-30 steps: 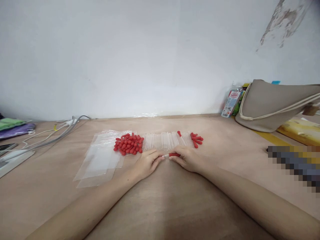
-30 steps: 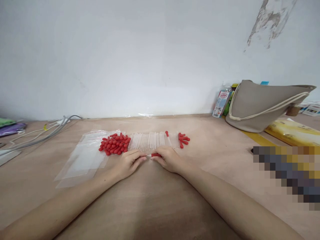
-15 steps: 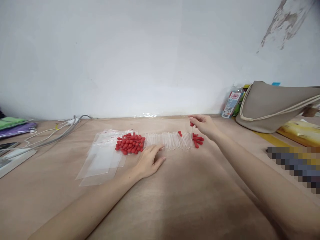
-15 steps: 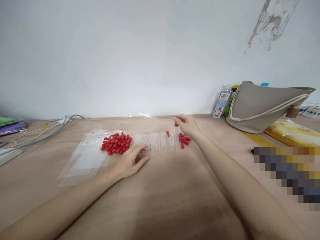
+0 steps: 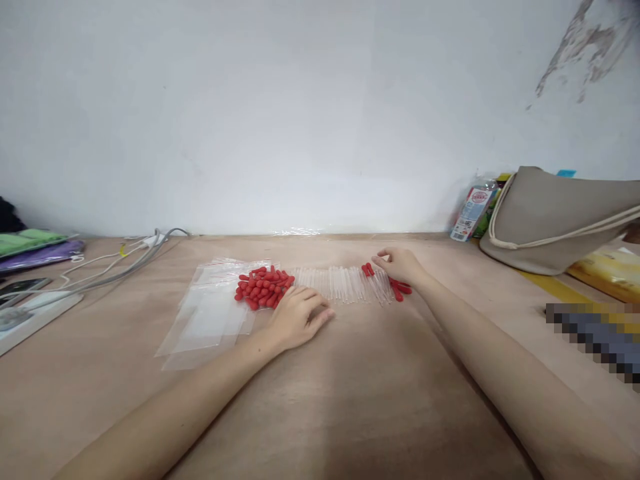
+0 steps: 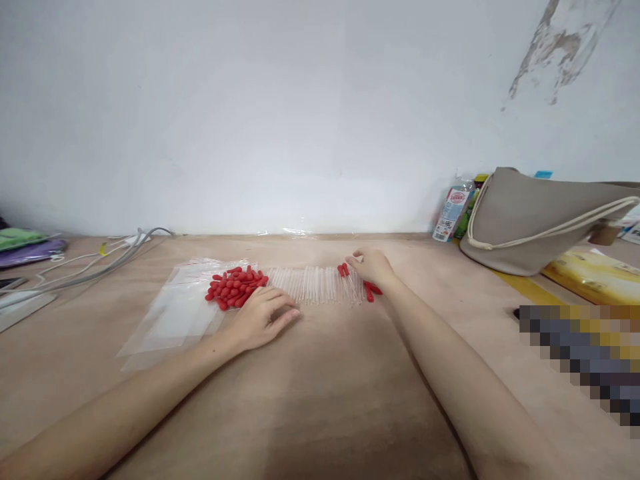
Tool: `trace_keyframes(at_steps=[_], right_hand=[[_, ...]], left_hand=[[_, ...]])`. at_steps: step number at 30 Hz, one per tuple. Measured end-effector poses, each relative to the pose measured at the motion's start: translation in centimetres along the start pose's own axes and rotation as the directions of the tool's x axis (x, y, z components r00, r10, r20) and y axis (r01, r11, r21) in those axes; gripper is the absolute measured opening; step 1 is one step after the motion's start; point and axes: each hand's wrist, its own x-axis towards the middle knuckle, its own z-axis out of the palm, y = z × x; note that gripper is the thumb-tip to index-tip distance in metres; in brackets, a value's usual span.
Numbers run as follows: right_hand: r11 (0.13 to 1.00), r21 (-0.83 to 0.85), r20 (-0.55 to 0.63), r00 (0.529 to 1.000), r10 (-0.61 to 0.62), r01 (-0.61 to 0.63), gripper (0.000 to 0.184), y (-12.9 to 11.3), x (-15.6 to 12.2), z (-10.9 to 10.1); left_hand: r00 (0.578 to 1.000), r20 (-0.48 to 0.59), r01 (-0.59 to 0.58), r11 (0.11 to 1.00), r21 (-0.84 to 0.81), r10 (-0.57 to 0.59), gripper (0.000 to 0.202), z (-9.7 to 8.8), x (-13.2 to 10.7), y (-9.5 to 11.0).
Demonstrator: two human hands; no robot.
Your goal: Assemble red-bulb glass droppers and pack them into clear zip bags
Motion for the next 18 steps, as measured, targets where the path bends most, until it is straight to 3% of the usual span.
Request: trace_keyframes(at_steps=[4, 10, 13, 18], right_hand=[[0.997, -0.036, 0.013, 0.998, 0.063, -0.062, 0.030, 2.2, -0.5, -1.8], [0.979, 0.141, 0.242, 0.964, 0.113, -0.150, 0.026, 4.8, -0.9, -2.0], [0.960, 0.211, 0.300, 0.947, 0.116, -0.184, 0.031, 4.8, -1.0, -1.8], [0.963, 0.190, 0.245, 0.959, 0.140, -0.189, 0.050, 4.2, -1.1, -2.5]], left_hand=[[0.996, -0.003, 0.090, 0.991, 0.100, -0.090, 0.021, 0.4, 3.2, -0.3], [0.924, 0.044, 0.342, 0.871, 0.352, -0.381, 0.039, 3.4, 8.3, 0.5], [0.892, 0.058, 0.393, 0.835, 0.385, -0.447, 0.046, 4.5, 9.5, 0.6], [0.854, 0.098, 0.437, 0.805, 0.402, -0.512, 0.044, 4.8, 10.4, 1.0]])
